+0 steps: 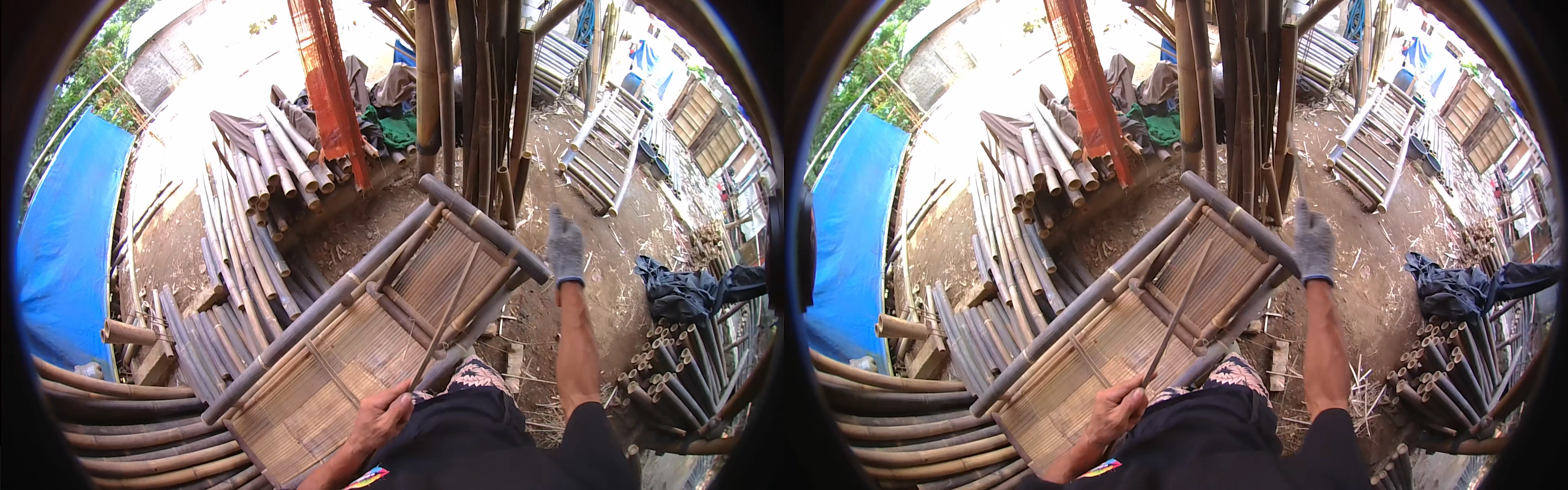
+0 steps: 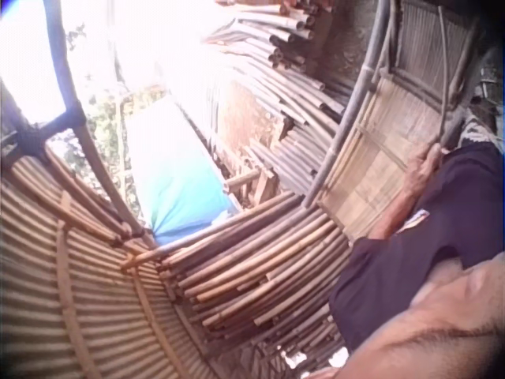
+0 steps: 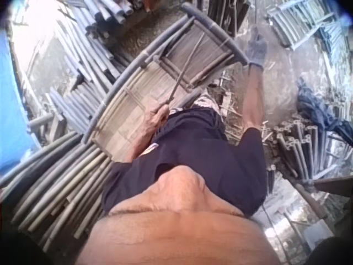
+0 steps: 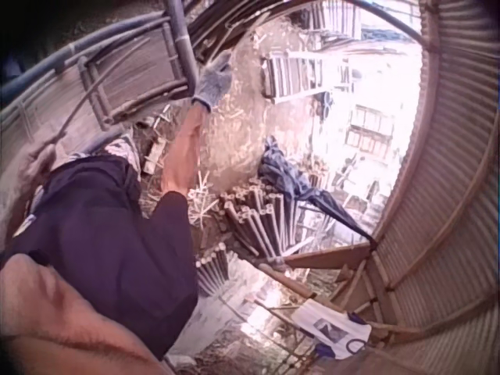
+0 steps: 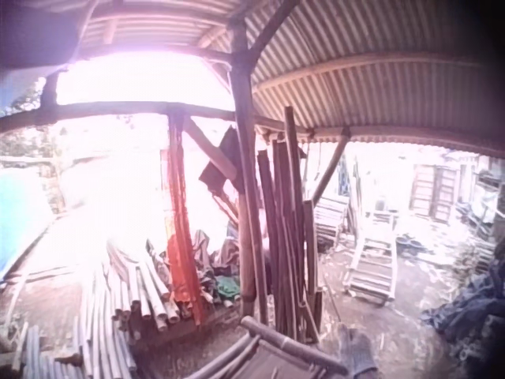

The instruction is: The person constructs a bamboo bench by lashing slats to the frame with string and trimming bamboo pieces with a knife.

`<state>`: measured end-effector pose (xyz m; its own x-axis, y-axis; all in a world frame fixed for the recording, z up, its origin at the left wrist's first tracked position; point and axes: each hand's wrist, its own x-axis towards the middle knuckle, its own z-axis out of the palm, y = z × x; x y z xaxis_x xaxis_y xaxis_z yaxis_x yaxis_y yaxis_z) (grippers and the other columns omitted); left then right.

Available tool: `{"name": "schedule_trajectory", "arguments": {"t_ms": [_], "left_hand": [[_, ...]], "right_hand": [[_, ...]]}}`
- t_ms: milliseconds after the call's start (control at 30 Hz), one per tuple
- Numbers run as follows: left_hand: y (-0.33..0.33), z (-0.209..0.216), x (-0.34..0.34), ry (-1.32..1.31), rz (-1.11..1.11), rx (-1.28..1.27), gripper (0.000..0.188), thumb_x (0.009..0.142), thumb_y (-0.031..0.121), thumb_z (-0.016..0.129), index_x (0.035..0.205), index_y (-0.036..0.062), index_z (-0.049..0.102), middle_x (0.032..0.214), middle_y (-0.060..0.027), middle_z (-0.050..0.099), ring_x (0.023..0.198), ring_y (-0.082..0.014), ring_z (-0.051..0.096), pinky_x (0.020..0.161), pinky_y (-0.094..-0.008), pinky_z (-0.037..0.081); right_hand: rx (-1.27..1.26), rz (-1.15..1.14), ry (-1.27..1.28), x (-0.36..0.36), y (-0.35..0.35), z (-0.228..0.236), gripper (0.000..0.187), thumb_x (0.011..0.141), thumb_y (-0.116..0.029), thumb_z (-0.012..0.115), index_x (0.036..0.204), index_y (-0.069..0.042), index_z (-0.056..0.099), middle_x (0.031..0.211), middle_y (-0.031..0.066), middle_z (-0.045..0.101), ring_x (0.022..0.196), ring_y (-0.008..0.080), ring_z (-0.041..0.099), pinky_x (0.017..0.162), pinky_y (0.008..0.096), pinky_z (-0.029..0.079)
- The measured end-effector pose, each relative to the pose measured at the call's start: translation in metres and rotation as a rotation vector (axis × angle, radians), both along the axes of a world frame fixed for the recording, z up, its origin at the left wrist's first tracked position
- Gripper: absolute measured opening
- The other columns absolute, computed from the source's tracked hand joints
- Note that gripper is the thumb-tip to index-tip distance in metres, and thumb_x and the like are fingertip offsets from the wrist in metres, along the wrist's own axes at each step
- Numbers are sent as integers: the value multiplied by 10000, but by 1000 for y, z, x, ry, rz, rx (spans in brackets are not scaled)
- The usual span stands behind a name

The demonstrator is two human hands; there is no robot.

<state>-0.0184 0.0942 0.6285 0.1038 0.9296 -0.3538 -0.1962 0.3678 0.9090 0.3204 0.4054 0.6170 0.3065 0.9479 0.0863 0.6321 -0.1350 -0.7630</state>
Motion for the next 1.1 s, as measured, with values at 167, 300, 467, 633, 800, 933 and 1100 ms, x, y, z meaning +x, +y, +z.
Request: {"name": "schedule_trajectory", "arguments": {"t_ms": [167, 300, 467, 633, 800, 933, 1100], "left_hand": [[68, -11, -1, -690, 212, -39, 481, 1071, 224, 423, 1516, 53, 358, 566, 10, 374, 396, -108, 366, 380, -239, 322], [119, -4, 30, -851, 170, -106, 456, 1086, 210, 378, 1530, 111, 353, 551, 10, 371, 376, -95, 302, 366, -234, 286], [130, 6, 65, -654, 75, -73, 484, 1091, 209, 375, 1560, 107, 307, 534, 28, 354, 370, -70, 287, 367, -220, 292], [135, -3, 90, -728, 129, -149, 499, 1085, 227, 402, 1557, 90, 315, 531, 33, 348, 378, -62, 301, 383, -219, 290], [107, -19, 91, -327, 214, 106, 383, 1086, 225, 406, 1414, 38, 470, 645, -13, 515, 520, -85, 445, 505, -227, 370], [184, -62, 98, 97, 509, 478, 208, 985, -10, 578, 1187, 14, 626, 1174, -104, 585, 1019, -135, 572, 888, -278, 481], [202, -65, 114, 294, 402, 579, 247, 908, -96, 647, 1109, 34, 708, 1264, -117, 572, 1229, -245, 574, 1041, -323, 463]], "right_hand": [[404, 542, -218, -90, -87, 35, 389, 927, -458, 667, 845, -81, 614, 708, 120, 617, 634, 319, 630, 593, 427, 517], [311, 831, -212, -122, -128, 18, 412, 860, -519, 705, 837, -116, 620, 716, 110, 633, 671, 319, 655, 598, 411, 515], [275, 561, -242, -76, -54, -4, 444, 879, -552, 675, 847, -112, 623, 706, 104, 644, 640, 327, 666, 566, 434, 515], [382, 482, -210, -37, 29, -41, 522, 952, -596, 571, 855, -86, 628, 637, 109, 612, 576, 244, 642, 505, 389, 485], [-154, 262, 474, 40, 119, -32, 534, 962, -572, 581, 796, -64, 583, 517, -15, 485, 424, 100, 535, 365, 263, 386], [-633, 639, 802, -21, 38, -31, 384, 948, -409, 676, 843, -42, 631, 571, 9, 561, 431, 101, 546, 394, 250, 419], [-935, 483, 1283, -82, -7, -37, 275, 929, -315, 718, 861, -57, 650, 614, 16, 583, 453, 103, 527, 411, 246, 415]]}}
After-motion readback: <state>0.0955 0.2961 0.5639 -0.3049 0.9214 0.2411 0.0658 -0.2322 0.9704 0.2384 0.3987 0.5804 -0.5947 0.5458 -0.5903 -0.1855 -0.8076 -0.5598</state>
